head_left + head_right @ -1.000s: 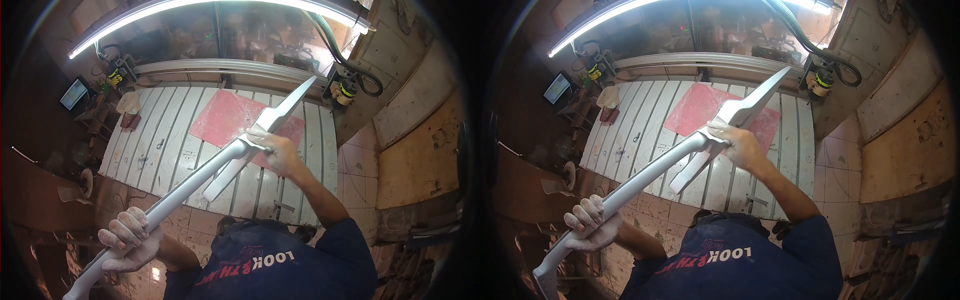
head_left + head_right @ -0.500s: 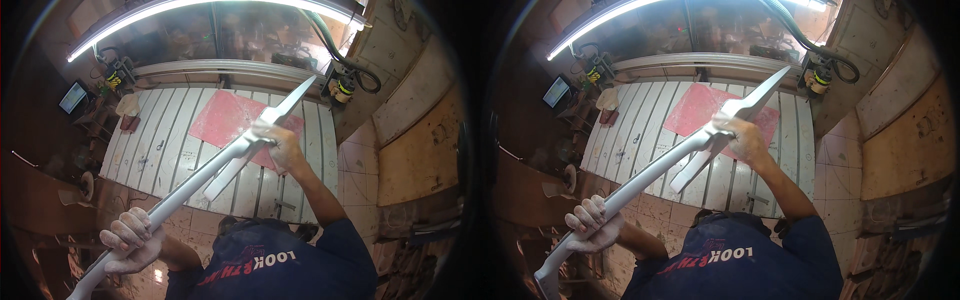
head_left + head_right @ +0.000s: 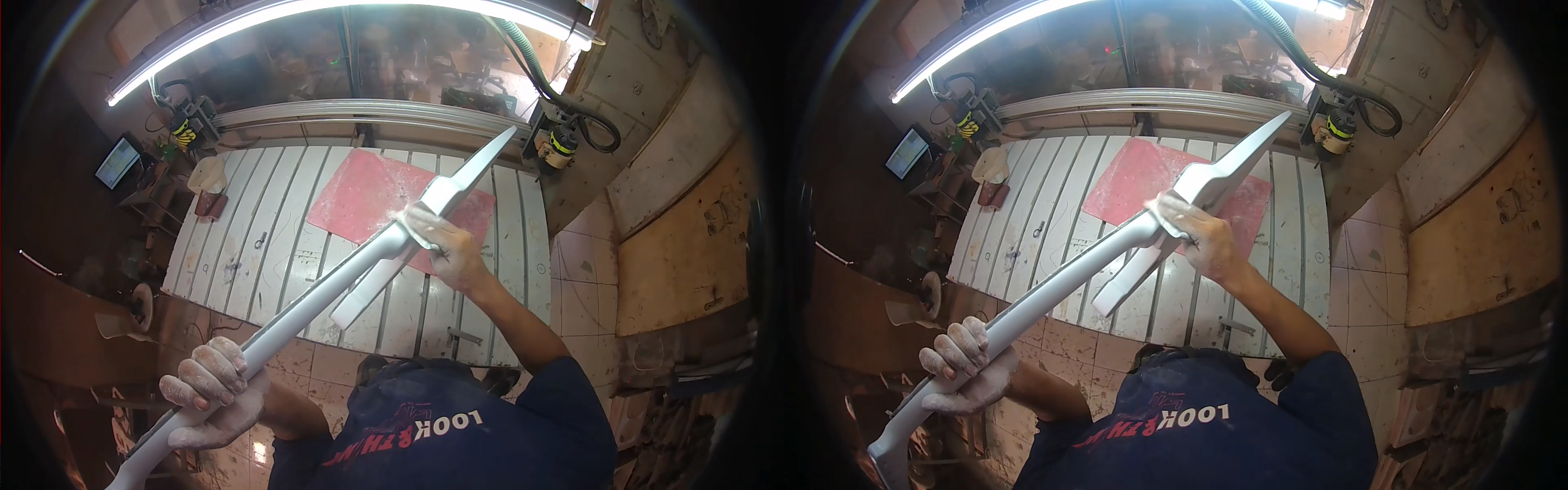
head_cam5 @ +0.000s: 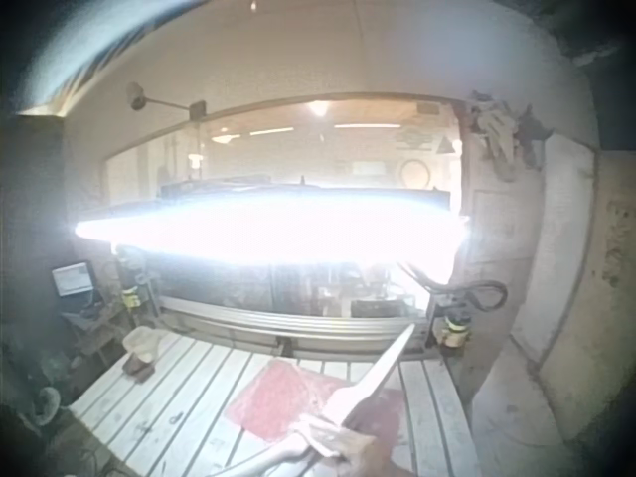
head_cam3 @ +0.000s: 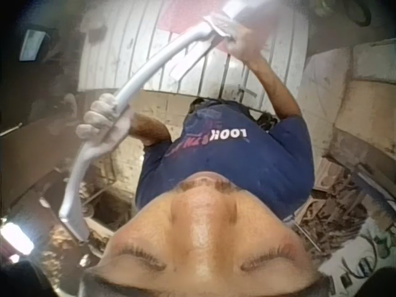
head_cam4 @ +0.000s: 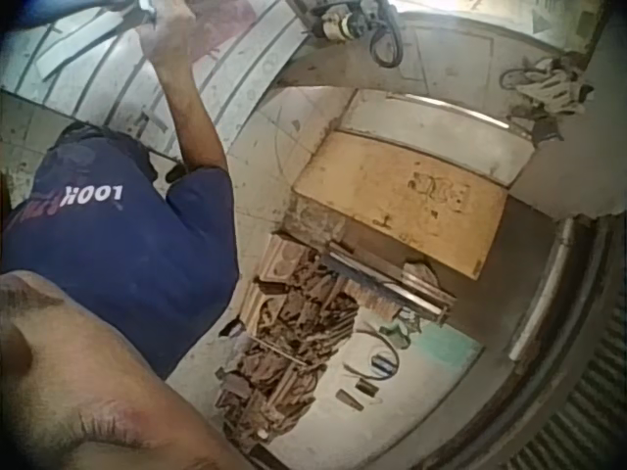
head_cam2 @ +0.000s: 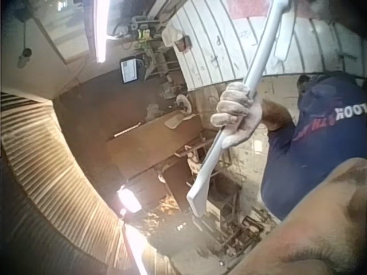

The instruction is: The person sands the surface of a white guitar body and neck with a cloth, wiping the sides, curves, and the back of the neck.

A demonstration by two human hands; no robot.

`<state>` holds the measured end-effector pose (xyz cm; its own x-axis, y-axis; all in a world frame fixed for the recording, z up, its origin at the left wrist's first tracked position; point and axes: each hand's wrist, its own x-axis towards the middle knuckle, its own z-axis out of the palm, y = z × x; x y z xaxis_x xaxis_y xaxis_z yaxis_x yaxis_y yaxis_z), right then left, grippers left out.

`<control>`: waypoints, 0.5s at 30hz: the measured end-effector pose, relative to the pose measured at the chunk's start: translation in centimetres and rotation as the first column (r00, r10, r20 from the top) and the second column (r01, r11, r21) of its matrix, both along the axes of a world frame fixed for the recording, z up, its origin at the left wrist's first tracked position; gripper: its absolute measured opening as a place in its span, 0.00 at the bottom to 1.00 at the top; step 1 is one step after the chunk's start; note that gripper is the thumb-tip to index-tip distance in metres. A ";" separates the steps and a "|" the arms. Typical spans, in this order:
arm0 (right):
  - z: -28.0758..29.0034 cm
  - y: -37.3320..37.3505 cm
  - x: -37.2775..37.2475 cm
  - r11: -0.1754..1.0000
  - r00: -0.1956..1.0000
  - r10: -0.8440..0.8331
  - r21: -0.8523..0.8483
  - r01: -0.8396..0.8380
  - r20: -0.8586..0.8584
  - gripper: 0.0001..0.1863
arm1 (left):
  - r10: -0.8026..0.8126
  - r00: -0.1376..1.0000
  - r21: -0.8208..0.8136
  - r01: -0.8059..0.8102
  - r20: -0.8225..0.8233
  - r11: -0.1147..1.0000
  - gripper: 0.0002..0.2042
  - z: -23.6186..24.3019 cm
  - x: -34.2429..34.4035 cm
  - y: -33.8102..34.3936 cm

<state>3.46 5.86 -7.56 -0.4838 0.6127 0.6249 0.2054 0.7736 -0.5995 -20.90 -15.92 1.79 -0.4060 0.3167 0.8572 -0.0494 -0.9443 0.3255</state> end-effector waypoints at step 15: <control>0.5 0.4 0.3 0.993 0.991 0.067 -0.100 -0.056 0.112 0.27 | -0.072 0.997 -0.043 0.071 -0.011 0.997 0.25 0.1 -0.1 -0.8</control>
